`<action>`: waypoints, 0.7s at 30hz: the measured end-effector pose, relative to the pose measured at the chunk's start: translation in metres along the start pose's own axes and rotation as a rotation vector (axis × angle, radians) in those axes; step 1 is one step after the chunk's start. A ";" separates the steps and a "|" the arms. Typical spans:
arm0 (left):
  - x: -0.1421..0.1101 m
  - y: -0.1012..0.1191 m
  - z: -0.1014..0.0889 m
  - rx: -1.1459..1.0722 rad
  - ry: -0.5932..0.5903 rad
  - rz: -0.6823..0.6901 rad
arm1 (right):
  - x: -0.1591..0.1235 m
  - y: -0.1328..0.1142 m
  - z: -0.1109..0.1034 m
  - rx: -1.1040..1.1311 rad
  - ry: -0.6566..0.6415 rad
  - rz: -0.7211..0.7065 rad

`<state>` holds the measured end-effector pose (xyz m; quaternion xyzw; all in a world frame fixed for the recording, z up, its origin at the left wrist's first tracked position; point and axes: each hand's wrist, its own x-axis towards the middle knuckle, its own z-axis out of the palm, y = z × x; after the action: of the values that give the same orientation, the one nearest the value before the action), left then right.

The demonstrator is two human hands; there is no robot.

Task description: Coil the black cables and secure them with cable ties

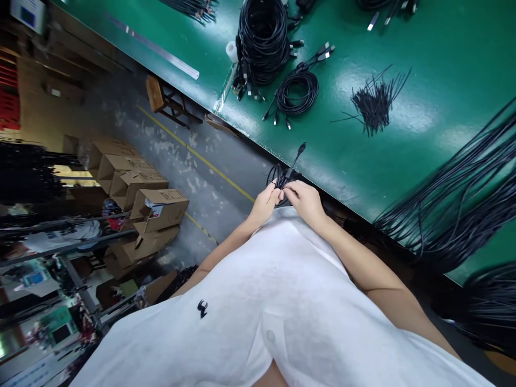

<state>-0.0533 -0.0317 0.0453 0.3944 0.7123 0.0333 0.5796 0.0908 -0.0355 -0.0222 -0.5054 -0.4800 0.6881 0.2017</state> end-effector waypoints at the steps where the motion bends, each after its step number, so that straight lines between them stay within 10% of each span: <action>1: 0.001 -0.002 -0.001 0.043 0.005 0.017 | -0.001 -0.001 -0.003 -0.221 0.007 -0.120; 5: 0.007 -0.007 -0.005 0.093 -0.022 0.026 | 0.006 -0.009 -0.018 -0.824 -0.054 -0.592; 10: 0.016 0.001 -0.016 -0.047 -0.107 -0.003 | 0.030 -0.029 -0.034 -1.021 -0.142 -1.022; 21: 0.025 0.017 -0.034 -0.533 -0.268 -0.078 | 0.047 -0.071 -0.054 -1.120 -0.539 -0.952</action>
<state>-0.0742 0.0087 0.0453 0.2016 0.6100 0.1446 0.7526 0.1050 0.0571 0.0144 -0.0870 -0.9531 0.2821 0.0665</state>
